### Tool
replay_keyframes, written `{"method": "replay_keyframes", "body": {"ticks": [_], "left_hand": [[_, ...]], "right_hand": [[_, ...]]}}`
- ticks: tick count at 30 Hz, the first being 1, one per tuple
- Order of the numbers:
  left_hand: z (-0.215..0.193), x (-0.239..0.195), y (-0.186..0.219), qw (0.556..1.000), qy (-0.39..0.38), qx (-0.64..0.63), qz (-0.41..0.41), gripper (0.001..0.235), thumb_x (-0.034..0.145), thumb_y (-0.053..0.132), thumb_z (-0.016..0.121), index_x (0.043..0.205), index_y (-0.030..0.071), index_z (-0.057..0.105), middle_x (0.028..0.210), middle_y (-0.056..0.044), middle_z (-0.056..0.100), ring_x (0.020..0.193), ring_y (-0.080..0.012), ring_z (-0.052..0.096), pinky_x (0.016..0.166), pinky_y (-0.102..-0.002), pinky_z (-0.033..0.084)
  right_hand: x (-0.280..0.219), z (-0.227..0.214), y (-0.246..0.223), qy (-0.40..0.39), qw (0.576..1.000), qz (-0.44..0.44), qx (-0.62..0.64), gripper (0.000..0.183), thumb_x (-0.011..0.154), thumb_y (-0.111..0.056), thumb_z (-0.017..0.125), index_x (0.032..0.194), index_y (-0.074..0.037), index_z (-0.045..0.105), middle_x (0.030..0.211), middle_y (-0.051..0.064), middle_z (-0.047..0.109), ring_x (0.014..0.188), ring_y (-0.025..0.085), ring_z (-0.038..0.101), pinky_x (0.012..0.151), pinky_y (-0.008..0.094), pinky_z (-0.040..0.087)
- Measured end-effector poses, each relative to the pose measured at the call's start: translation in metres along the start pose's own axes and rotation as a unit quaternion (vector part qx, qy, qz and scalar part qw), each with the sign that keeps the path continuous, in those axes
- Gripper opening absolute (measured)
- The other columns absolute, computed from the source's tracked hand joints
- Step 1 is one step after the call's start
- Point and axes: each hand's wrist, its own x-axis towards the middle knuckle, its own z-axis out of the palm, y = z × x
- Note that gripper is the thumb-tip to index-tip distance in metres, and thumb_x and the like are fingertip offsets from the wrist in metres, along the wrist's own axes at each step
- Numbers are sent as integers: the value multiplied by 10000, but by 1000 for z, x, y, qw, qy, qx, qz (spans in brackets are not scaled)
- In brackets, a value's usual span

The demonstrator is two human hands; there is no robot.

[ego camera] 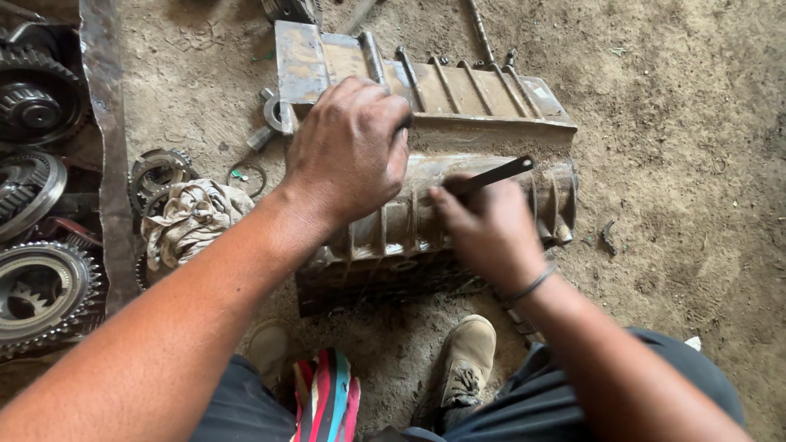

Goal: The person uses a small metal scraper to remove grime and residue from the surface of a large metal engine block. They work methodically across the top and side surfaces, scraping away dirt and debris.

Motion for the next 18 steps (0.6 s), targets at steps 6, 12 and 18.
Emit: {"method": "replay_keyframes", "body": {"ticks": [6,12,18], "left_hand": [[4,-1,-2,999,19,16,25,77,864,-17,646,868,8,719,807,-139,709,734,-245,664,735,-375,587],[3,-2,-3,1000,7,8,18,90,882,-10,645,910,0,730,828,-151,730,759,-255,687,763,-381,594],[3,1,1,999,20,17,26,82,877,-5,650,903,3,728,834,-159,732,784,-266,694,784,-391,595]], "right_hand": [[-4,-1,-11,40,996,-84,-5,249,979,-253,660,887,-34,734,672,124,702,552,217,651,542,362,507],[-3,-2,-7,9,996,-39,-77,296,1006,-299,623,843,-78,733,628,84,699,516,199,661,517,356,514],[-12,1,-12,45,993,-111,-19,253,988,-263,628,827,-79,692,665,80,686,543,194,646,538,352,514]]}}
